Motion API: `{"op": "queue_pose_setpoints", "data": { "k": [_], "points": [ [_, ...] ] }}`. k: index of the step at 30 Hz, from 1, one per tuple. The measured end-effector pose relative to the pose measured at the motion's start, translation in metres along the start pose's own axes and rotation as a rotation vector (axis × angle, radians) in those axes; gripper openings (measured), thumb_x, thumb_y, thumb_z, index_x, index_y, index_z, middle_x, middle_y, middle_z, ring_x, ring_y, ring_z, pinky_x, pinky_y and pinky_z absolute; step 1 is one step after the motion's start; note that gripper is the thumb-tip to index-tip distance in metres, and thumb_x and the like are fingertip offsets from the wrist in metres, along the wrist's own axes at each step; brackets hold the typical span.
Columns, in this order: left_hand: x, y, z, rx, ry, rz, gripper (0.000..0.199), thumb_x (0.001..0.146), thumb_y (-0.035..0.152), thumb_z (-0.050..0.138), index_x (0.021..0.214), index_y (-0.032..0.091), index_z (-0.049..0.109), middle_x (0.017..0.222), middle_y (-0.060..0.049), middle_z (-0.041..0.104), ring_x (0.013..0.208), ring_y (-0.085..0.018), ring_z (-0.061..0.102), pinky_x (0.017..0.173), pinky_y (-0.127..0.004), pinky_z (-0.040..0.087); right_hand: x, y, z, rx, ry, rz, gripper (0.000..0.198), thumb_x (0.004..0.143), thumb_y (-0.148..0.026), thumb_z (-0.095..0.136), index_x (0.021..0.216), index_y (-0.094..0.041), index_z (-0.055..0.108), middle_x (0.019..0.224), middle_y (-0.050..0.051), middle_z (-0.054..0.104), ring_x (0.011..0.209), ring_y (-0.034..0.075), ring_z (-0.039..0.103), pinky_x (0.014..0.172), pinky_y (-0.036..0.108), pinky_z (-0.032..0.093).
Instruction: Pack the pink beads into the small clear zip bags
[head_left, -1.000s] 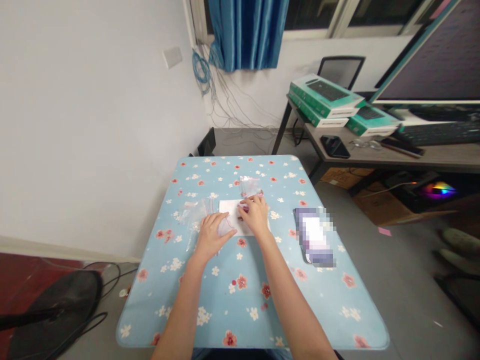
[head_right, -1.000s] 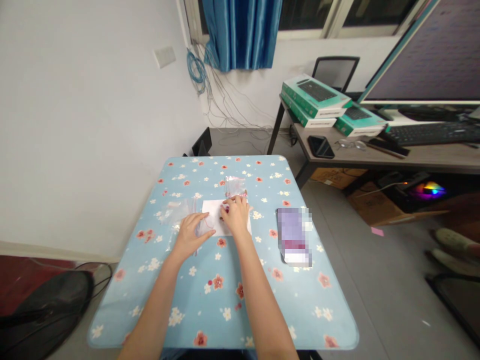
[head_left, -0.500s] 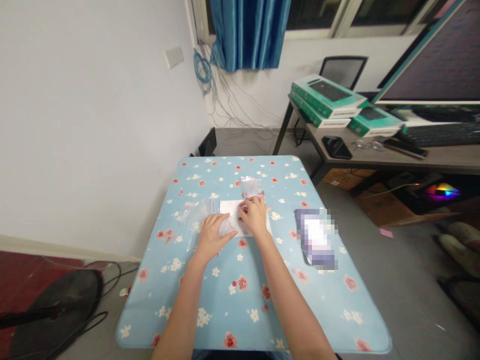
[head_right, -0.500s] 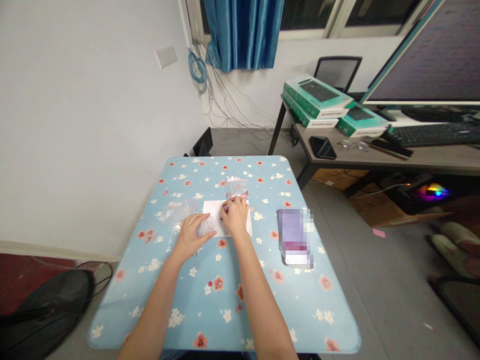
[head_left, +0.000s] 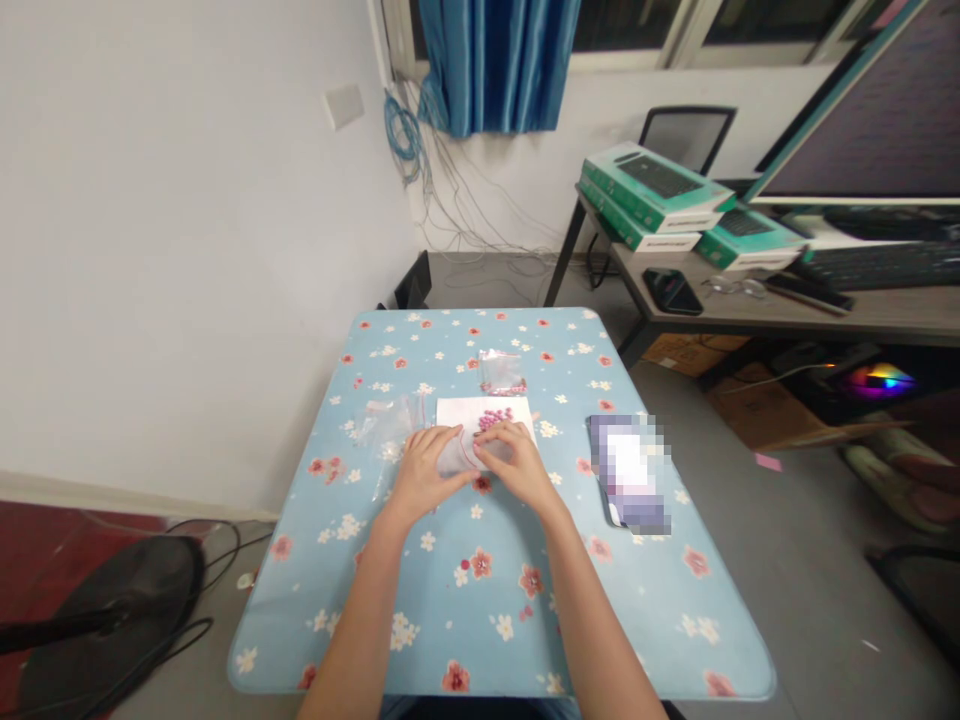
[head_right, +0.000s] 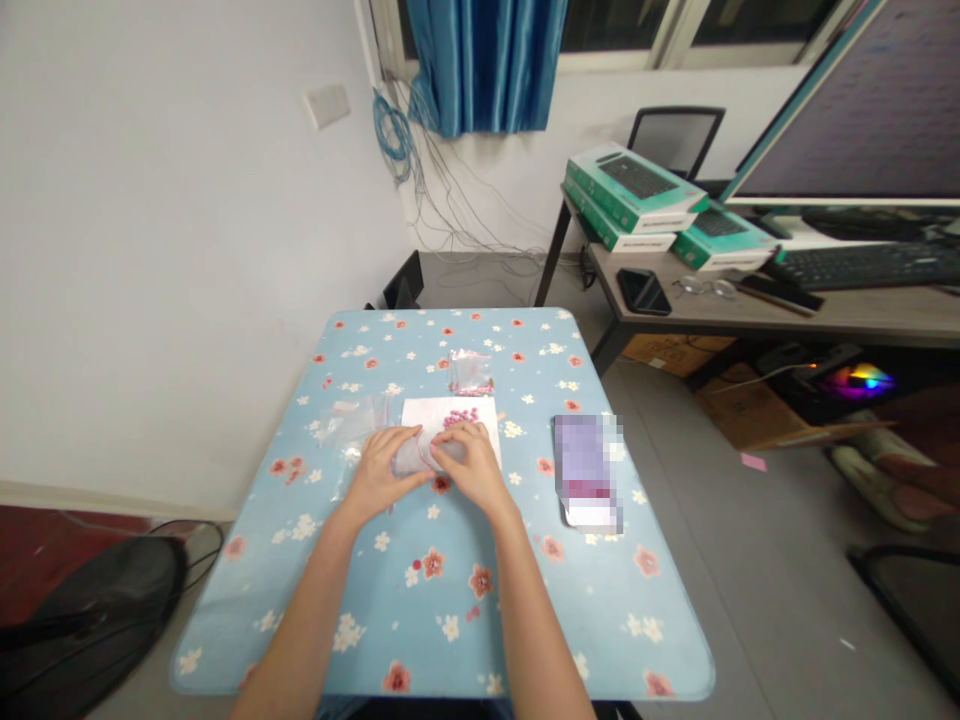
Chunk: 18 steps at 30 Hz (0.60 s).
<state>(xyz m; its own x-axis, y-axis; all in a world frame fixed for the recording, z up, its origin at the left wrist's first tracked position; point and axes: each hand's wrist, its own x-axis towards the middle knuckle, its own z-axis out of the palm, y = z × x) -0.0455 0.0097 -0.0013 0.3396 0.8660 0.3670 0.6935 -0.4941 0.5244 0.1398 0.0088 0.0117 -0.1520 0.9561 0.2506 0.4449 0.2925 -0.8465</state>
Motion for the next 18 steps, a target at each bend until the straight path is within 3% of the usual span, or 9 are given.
{"op": "queue_pose_setpoints", "data": {
  "k": [12,18],
  "points": [
    [-0.001,-0.001,0.002,-0.013,0.008,0.030,0.060,0.069,0.044,0.075,0.121,0.022,0.054,0.110,-0.007,0.063,0.104,-0.025,0.055,0.092,-0.042,0.042,-0.002,0.004,-0.002,-0.003,0.015,-0.003,0.010,0.082,-0.028,0.060,0.087,-0.023,0.068,0.092,0.004,0.065,0.093,0.022,0.054,0.088,0.039,0.038],
    [-0.002,-0.003,0.003,0.021,0.003,0.017,0.060,0.070,0.043,0.074,0.122,0.023,0.054,0.111,-0.006,0.063,0.104,-0.024,0.055,0.092,-0.041,0.042,-0.006,0.029,-0.018,-0.299,0.181,0.083,0.012,0.081,-0.027,0.059,0.085,-0.021,0.069,0.088,0.005,0.065,0.087,0.022,0.052,0.083,0.037,0.035]
  ]
}}
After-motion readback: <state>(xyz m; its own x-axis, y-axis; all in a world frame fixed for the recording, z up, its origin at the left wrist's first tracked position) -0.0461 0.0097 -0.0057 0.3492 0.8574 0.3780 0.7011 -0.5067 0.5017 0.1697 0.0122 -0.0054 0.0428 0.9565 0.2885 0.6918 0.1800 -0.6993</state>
